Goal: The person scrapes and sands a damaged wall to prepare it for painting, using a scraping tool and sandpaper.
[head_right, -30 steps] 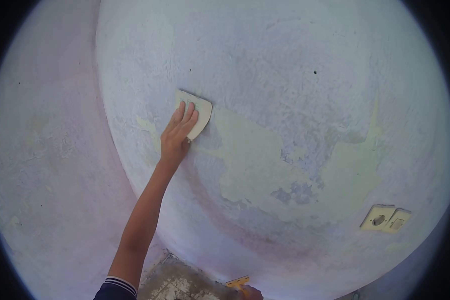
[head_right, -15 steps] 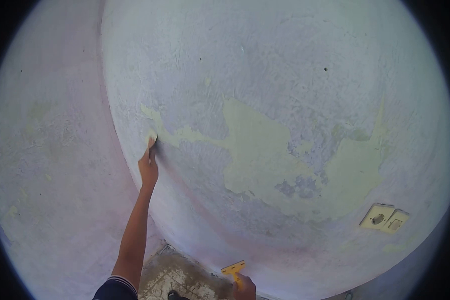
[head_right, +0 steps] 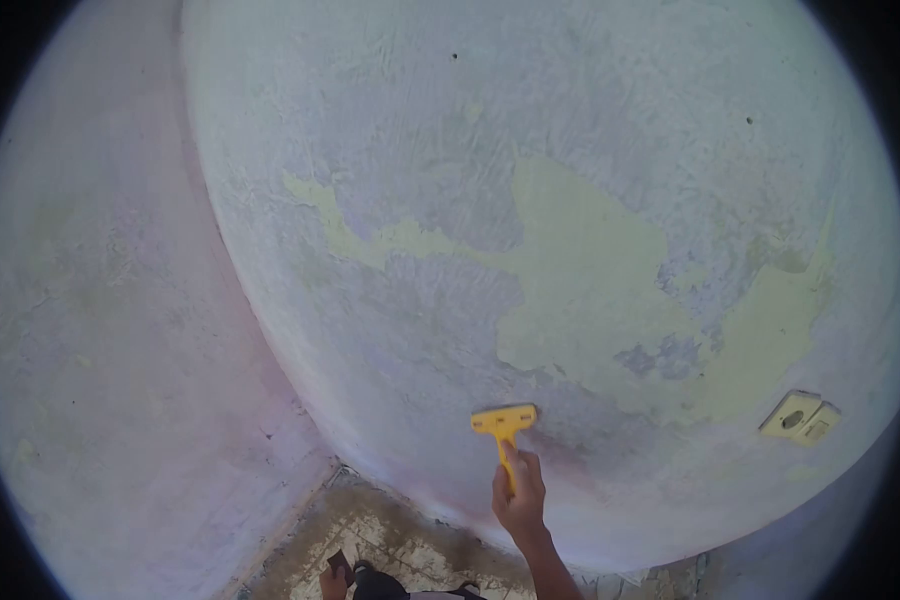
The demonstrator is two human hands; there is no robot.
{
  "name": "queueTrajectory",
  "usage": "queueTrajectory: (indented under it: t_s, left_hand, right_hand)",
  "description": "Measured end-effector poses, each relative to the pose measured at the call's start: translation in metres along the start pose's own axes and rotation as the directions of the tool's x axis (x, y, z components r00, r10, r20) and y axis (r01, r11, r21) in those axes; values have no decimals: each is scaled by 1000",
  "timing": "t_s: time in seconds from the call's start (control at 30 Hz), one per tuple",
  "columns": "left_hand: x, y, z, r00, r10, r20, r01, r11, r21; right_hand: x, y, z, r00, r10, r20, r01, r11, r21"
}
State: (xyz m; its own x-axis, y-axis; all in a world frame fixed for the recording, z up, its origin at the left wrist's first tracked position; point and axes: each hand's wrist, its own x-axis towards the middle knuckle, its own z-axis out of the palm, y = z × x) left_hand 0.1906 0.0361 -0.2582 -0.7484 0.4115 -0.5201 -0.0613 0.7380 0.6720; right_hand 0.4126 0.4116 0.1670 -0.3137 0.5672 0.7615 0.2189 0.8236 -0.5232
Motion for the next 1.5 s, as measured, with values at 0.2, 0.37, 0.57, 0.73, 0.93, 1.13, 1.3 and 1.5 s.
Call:
queueTrajectory:
  t_s: [0.2,0.37,0.57,0.73,0.93,1.13,1.3,1.5]
  left_hand:
    - [-10,41,-68,954,121,-273,-170,971,-166]
    - [13,82,-109,949,188,-253,-241,949,-202]
    - [30,109,-131,962,225,-156,-248,957,-151]
    - [45,123,-139,962,258,-86,-266,959,-100]
    - [71,159,-150,918,396,-31,-393,897,-202]
    - [88,170,-162,879,477,1,-461,851,-251]
    - [94,173,-171,868,497,10,-475,835,-277]
    - [96,161,-184,867,499,-8,-478,826,-299]
  right_hand:
    - [57,-22,74,986,-5,-166,9,1000,23]
    - [26,-25,126,922,312,-231,-219,909,354]
    - [70,-56,109,896,345,-280,-235,903,359]
    - [90,-78,113,853,423,-304,-209,812,545]
    - [44,-65,149,809,531,-254,-317,757,572]
    - [101,-89,126,850,396,-347,-246,882,402]
    - [93,-97,128,820,485,-304,-325,832,449]
    - [46,-70,173,801,494,-339,-310,826,471]
